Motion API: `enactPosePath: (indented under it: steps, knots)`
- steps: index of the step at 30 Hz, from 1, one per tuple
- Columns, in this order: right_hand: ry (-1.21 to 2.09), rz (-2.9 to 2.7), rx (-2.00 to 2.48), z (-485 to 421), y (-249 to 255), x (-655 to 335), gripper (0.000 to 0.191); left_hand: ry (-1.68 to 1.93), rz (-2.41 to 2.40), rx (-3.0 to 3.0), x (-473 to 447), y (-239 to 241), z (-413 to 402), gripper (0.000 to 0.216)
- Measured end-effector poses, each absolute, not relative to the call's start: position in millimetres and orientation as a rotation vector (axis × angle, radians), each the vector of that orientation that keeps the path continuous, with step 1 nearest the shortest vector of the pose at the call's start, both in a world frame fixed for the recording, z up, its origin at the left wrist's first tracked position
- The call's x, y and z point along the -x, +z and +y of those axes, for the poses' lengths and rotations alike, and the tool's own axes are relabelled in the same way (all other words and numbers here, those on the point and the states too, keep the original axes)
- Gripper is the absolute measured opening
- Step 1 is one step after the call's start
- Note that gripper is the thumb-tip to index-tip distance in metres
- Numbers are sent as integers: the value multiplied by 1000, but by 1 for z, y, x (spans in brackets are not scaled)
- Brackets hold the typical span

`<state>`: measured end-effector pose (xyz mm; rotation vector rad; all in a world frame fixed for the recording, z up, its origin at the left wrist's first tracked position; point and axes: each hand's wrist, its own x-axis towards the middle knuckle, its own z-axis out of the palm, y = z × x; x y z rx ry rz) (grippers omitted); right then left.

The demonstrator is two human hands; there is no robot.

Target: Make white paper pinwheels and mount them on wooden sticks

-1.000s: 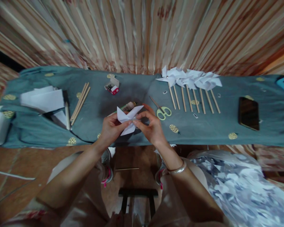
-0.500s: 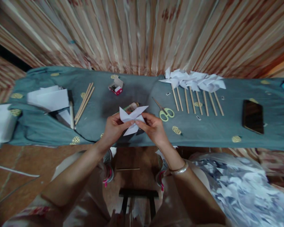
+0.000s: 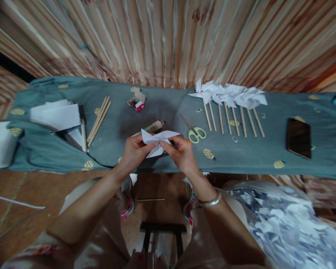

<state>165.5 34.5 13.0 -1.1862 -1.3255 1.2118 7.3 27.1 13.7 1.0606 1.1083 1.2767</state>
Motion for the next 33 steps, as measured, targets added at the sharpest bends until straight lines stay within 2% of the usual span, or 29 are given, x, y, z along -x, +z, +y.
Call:
enactPosePath:
  steps: [6, 13, 21, 33]
  knots:
    - [1128, -1356, 1203, 34, 13, -164, 22, 1278, 1176, -1169, -7, 14, 27, 27]
    - [1118, -1334, 1172, 34, 11, -164, 15, 1295, 1177, -1175, -7, 17, 29, 31]
    - [1127, -1373, 1187, 34, 11, -165, 22, 1295, 1186, -1130, -8, 19, 28, 34]
    - [1159, -1304, 1217, 35, 6, -163, 25, 1300, 1216, -1090, -9, 16, 29, 25]
